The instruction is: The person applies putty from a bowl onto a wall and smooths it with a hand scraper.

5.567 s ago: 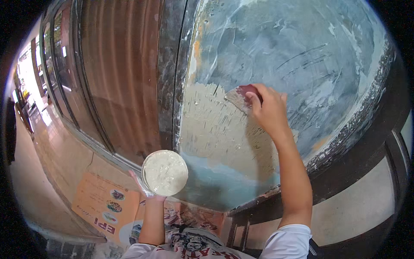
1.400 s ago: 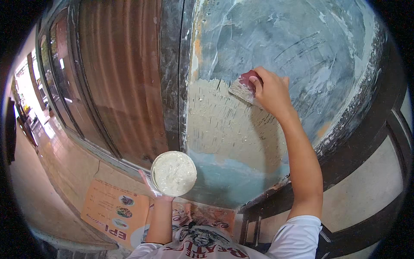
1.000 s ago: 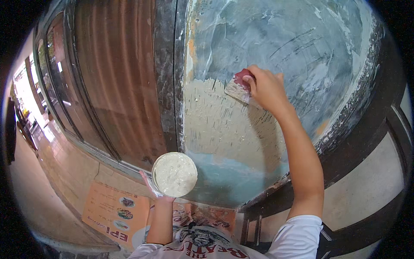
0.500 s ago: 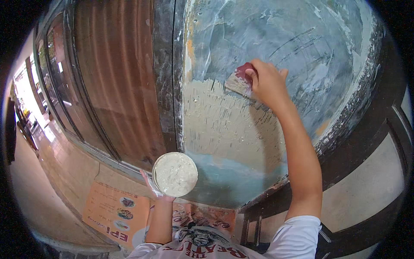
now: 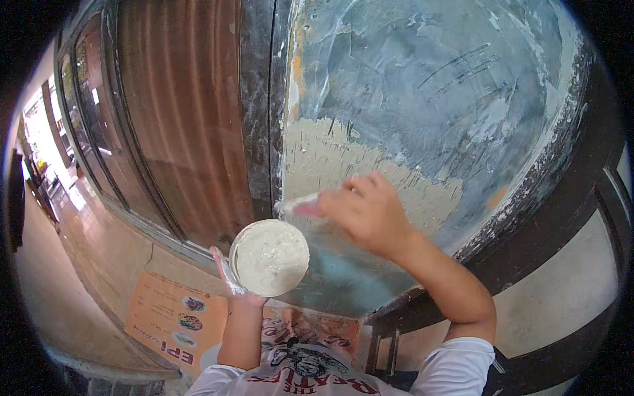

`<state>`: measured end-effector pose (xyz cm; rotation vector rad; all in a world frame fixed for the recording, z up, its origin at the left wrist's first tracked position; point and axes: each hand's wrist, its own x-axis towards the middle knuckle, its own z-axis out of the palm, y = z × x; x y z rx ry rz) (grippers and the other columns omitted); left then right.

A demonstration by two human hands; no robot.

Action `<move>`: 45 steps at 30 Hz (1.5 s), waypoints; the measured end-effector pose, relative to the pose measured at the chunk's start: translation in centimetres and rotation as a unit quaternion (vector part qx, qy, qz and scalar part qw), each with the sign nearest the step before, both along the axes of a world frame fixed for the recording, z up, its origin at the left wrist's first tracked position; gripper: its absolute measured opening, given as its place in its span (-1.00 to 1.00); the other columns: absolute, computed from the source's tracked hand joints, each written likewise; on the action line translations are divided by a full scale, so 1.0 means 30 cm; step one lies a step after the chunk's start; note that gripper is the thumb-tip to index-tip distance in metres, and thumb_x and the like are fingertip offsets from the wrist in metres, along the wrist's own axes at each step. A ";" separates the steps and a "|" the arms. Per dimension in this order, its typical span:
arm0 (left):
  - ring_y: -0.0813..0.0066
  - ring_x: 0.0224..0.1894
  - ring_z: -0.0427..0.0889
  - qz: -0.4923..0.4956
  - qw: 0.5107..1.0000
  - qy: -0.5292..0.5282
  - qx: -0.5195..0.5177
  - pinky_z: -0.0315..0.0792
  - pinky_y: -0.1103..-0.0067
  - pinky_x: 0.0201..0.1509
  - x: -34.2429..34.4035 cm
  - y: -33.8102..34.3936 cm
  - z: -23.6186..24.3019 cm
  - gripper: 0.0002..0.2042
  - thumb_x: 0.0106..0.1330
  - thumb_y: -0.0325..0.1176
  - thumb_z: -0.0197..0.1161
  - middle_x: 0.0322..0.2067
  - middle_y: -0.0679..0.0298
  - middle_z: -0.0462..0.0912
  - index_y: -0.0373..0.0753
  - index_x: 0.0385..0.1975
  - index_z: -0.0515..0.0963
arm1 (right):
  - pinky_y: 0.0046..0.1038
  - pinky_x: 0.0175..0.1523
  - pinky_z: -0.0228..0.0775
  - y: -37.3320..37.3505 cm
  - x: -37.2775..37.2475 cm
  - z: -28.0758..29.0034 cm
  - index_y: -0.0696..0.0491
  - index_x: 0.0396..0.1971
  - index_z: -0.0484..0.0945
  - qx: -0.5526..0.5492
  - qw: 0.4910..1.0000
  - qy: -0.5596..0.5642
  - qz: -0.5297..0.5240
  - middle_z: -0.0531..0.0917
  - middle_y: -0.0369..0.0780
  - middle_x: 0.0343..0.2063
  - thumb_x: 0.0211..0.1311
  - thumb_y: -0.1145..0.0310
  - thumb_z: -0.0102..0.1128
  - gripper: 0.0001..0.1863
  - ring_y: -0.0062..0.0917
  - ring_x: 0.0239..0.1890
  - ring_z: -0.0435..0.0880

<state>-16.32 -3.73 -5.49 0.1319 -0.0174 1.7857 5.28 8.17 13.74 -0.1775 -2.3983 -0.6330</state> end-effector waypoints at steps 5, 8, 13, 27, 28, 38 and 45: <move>-0.10 0.33 0.37 -0.005 0.999 -0.034 -0.013 0.29 -0.03 0.35 -0.017 -0.016 0.042 -0.06 0.27 0.50 -0.13 0.39 -0.01 0.27 -0.25 0.38 0.28 | -0.35 -0.20 0.33 -0.081 0.058 -0.163 -0.25 -0.33 0.55 0.092 0.994 -0.003 0.057 0.70 -0.50 -0.09 0.00 0.25 0.33 -0.80 -0.53 -0.16 0.59; -0.06 0.31 0.40 -0.002 1.000 0.009 0.014 0.32 0.05 0.35 -0.022 -0.032 0.067 -0.05 0.26 0.50 -0.09 0.35 -0.02 0.34 -0.32 0.32 0.34 | -0.36 -0.24 0.32 -0.061 0.095 -0.215 -0.29 -0.37 0.53 0.105 0.993 0.013 0.051 0.69 -0.52 -0.07 -0.01 0.23 0.35 -0.80 -0.52 -0.15 0.59; -0.12 0.34 0.35 -0.024 0.998 -0.040 -0.035 0.29 -0.03 0.35 -0.020 -0.036 0.088 -0.07 0.29 0.47 -0.13 0.38 -0.03 0.28 -0.28 0.37 0.30 | -0.40 -0.28 0.30 -0.038 0.128 -0.237 -0.32 -0.36 0.52 0.120 0.991 0.011 0.060 0.68 -0.49 -0.08 -0.03 0.31 0.34 -0.76 -0.51 -0.17 0.56; -0.10 0.32 0.39 -0.018 0.999 0.033 -0.004 0.32 -0.05 0.32 -0.032 -0.023 0.065 -0.02 0.21 0.57 -0.15 0.36 0.00 0.32 -0.24 0.33 0.36 | -0.39 -0.27 0.31 0.033 0.159 -0.173 -0.21 -0.32 0.55 0.121 0.992 -0.019 0.019 0.67 -0.43 -0.17 -0.05 0.44 0.29 -0.73 -0.52 -0.25 0.51; -0.10 0.32 0.39 -0.017 0.999 0.033 -0.004 0.32 -0.05 0.32 -0.038 -0.028 0.072 -0.02 0.21 0.57 -0.15 0.36 0.00 0.32 -0.24 0.33 0.36 | -0.38 -0.27 0.31 0.035 0.165 -0.164 -0.19 -0.31 0.55 0.109 0.993 -0.035 -0.005 0.66 -0.43 -0.22 -0.07 0.47 0.28 -0.72 -0.52 -0.27 0.51; -0.04 0.27 0.45 0.015 0.997 0.057 -0.039 0.38 0.03 0.30 -0.027 -0.007 0.228 -0.04 0.21 0.56 -0.12 0.32 0.04 0.40 -0.25 0.30 0.38 | -0.32 -0.14 0.40 -0.025 0.082 0.061 0.15 -0.12 0.57 -0.305 0.947 0.097 -0.012 0.68 -0.23 -0.34 0.06 0.63 0.23 -0.68 -0.23 -0.30 0.54; -0.15 0.30 0.41 -0.050 0.998 0.030 0.037 0.32 -0.06 0.32 -0.040 0.044 0.231 -0.04 0.28 0.50 -0.15 0.34 -0.11 0.32 -0.33 0.34 0.31 | -0.35 -0.09 0.22 -0.119 -0.030 0.156 -0.24 -0.14 0.58 -0.103 0.985 -0.140 0.020 0.58 -0.47 -0.35 0.13 0.40 0.19 -0.71 -0.43 -0.17 0.50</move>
